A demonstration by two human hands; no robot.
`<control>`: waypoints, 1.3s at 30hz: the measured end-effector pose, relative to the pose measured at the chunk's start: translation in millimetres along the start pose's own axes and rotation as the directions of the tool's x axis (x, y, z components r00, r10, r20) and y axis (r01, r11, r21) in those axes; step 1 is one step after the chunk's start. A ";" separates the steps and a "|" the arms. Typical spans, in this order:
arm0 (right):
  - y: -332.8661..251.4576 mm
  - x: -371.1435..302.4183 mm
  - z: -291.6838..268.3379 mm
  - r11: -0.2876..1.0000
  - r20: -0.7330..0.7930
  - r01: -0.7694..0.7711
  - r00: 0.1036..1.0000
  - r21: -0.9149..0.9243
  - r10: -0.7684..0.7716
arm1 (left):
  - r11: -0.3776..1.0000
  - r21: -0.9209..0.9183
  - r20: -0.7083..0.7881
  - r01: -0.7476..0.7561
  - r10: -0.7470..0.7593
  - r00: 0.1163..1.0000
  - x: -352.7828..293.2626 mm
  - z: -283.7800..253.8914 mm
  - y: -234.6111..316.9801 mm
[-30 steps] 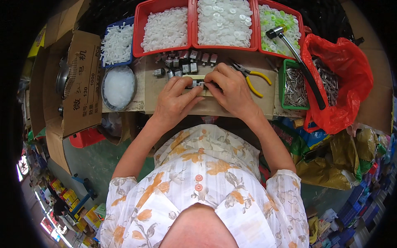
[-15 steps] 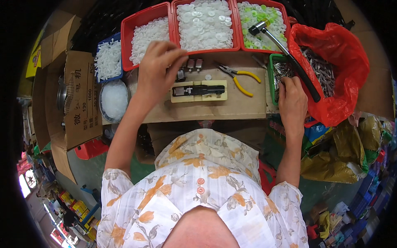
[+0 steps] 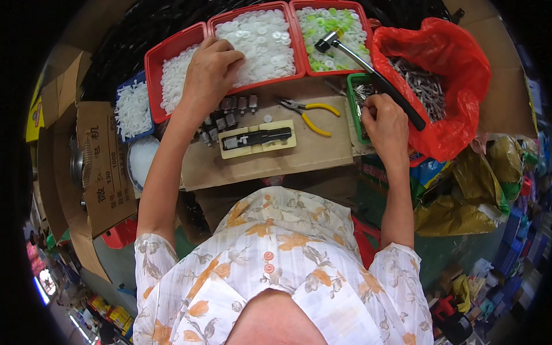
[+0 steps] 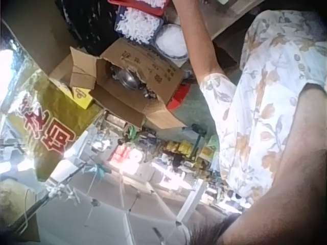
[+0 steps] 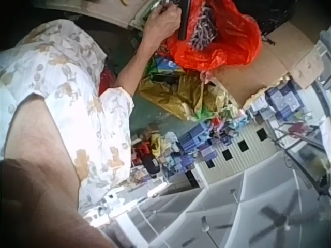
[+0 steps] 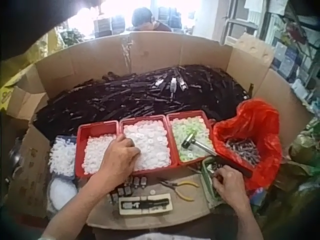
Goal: The person assembles small plastic components onto electronic bases by hand at a workbench.
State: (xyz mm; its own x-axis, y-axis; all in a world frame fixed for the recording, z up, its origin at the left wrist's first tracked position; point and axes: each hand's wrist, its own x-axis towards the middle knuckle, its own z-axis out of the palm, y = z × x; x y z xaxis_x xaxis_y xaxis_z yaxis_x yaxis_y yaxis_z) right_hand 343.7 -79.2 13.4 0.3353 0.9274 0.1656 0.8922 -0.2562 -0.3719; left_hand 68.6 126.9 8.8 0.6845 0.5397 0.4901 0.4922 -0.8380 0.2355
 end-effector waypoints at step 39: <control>-108.0 -6.9 28.1 0.535 -0.262 0.362 0.931 0.763 -0.255 | -0.154 -0.753 0.624 0.639 -0.473 0.622 -58.2 -11.8 95.3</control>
State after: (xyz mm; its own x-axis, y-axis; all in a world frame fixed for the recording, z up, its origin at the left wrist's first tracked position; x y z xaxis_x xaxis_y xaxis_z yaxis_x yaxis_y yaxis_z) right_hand 236.5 -50.3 26.8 0.1634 0.8570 0.4887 0.3684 0.4065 -0.8361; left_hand 69.3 14.7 12.6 0.5290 0.7817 -0.3304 -0.0430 0.4135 0.9095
